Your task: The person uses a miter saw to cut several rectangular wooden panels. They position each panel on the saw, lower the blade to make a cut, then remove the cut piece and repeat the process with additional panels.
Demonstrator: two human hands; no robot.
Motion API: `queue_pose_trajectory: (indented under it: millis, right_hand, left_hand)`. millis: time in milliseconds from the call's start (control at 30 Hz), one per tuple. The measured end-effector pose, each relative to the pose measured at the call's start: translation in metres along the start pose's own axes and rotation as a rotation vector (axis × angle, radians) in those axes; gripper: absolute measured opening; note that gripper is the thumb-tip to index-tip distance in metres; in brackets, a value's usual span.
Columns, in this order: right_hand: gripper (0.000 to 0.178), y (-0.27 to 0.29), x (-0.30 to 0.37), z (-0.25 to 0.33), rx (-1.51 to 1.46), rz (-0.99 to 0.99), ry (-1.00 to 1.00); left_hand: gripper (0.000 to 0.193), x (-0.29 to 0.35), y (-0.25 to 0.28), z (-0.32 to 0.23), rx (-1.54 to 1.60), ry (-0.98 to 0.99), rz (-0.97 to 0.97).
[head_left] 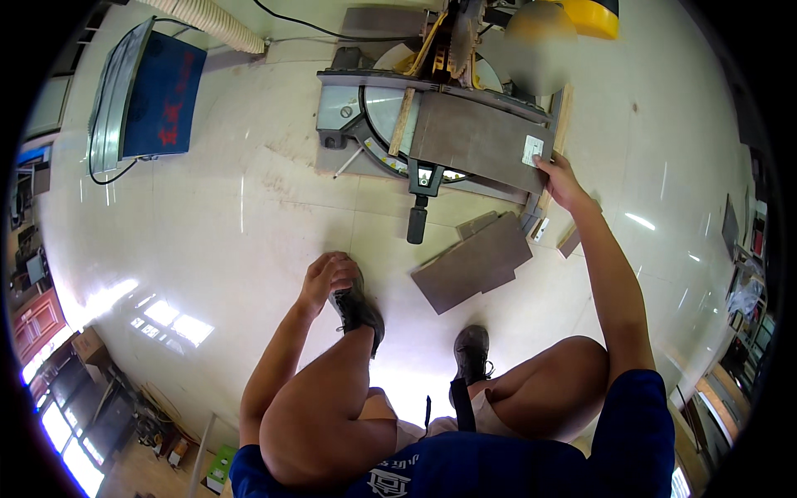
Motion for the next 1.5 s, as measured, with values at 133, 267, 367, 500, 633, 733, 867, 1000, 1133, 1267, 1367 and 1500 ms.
queue_pose_trajectory:
  millis: [133, 267, 367, 500, 633, 733, 867, 1000, 1133, 1267, 1367, 1500]
  right_hand:
    - [0.049, 0.013, -0.007, 0.004, 0.195, -0.056, 0.05]
    - [0.047, -0.005, 0.027, -0.005, -0.101, -0.021, 0.019]
    - [0.045, -0.014, 0.074, -0.029, -0.16, -0.014, -0.113]
    - [0.045, -0.081, 0.141, -0.057, -0.524, 0.101, -0.231]
    - [0.031, -0.145, 0.151, -0.066, -0.592, 0.304, -0.375]
    - [0.033, -0.229, 0.16, -0.054, -0.581, 0.362, -0.407]
    - [0.038, -0.298, 0.158, -0.042, -0.509, 0.442, -0.275]
    - [0.039, -0.275, 0.141, -0.06, -0.472, 0.538, -0.326]
    - [0.027, -0.241, 0.079, -0.022, 0.233, 0.516, 0.399]
    - [0.036, -0.306, 0.077, 0.074, 0.885, 0.566, 1.004]
    - [0.038, -0.33, 0.062, 0.069, 1.243, 0.471, 1.173]
    - [0.033, -0.335, 0.042, 0.05, 1.462, 0.387, 1.04]
  left_hand:
    - [0.032, -0.001, -0.002, 0.01, -0.017, 0.028, 0.002]
    - [0.032, 0.002, 0.003, 0.018, -0.035, 0.042, -0.018]
    - [0.034, 0.015, -0.015, 0.005, -0.171, 0.014, 0.035]
    - [0.038, 0.039, -0.092, -0.02, -0.175, -0.055, 0.345]
    - [0.04, 0.062, -0.15, -0.081, -0.301, -0.344, 0.516]
    - [0.038, 0.058, -0.139, -0.101, -0.029, -0.555, 0.424]
    - [0.034, 0.053, -0.075, -0.101, 0.247, -0.504, 0.173]
    - [0.04, 0.066, -0.032, -0.102, 0.046, -0.484, 0.062]
    - [0.044, 0.074, 0.003, -0.088, -0.16, -0.313, 0.113]
    - [0.049, 0.081, 0.016, -0.085, -0.194, -0.301, 0.121]
    - [0.047, 0.08, 0.013, -0.09, -0.328, -0.341, 0.102]
    - [0.046, 0.066, 0.039, -0.078, -0.527, -0.298, 0.04]
Point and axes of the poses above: each hand's wrist, its own x-axis away from the middle knuckle, its own y-axis out of the back of the hand, z = x × y, the point moved 10 cm from there along -x, towards the middle knuckle, and after that the axes turned 8 degrees about y, right-handed, at the moved point
